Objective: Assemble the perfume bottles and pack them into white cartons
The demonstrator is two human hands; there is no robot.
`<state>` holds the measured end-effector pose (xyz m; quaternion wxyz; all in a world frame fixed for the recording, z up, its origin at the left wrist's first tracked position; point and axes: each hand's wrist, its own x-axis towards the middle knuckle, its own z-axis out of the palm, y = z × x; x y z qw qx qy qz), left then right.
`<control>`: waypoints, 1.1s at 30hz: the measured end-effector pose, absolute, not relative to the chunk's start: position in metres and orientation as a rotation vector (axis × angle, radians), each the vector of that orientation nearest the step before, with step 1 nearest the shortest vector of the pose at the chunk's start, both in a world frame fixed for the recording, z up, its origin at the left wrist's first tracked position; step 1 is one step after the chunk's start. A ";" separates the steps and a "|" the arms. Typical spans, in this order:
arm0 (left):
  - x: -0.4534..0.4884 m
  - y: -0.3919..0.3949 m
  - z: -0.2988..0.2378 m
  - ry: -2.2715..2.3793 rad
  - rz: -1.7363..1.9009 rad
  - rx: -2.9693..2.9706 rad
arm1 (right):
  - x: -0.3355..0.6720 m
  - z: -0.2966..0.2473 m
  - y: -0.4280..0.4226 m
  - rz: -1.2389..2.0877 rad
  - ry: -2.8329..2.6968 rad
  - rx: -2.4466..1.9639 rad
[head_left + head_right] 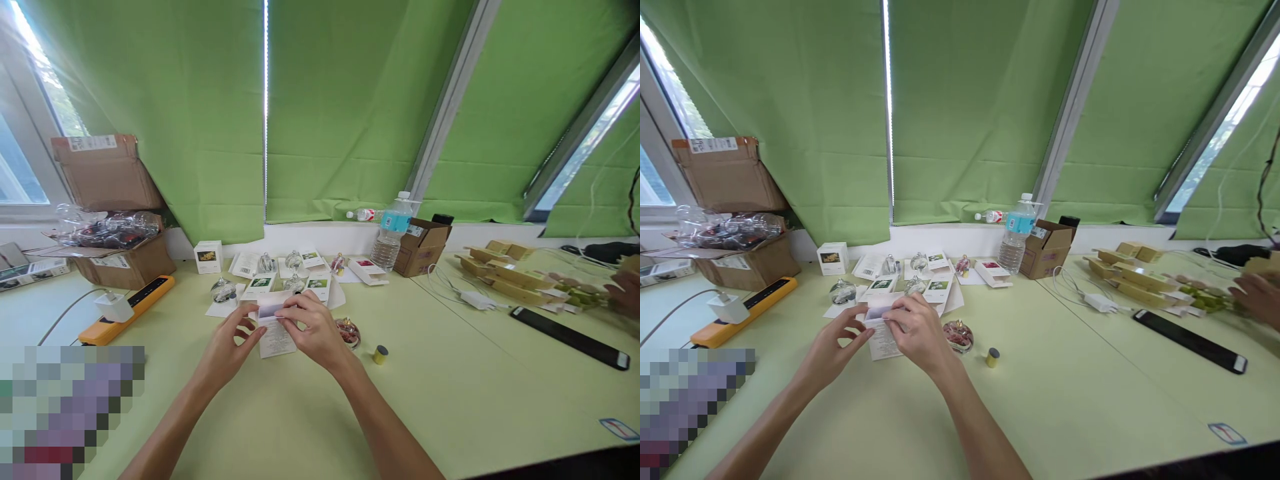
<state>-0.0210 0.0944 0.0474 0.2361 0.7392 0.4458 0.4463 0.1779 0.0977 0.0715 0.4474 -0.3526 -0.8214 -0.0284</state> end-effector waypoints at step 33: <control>-0.022 0.095 0.046 1.231 1.164 2.009 | 0.176 0.071 0.097 -0.106 -2.003 -0.934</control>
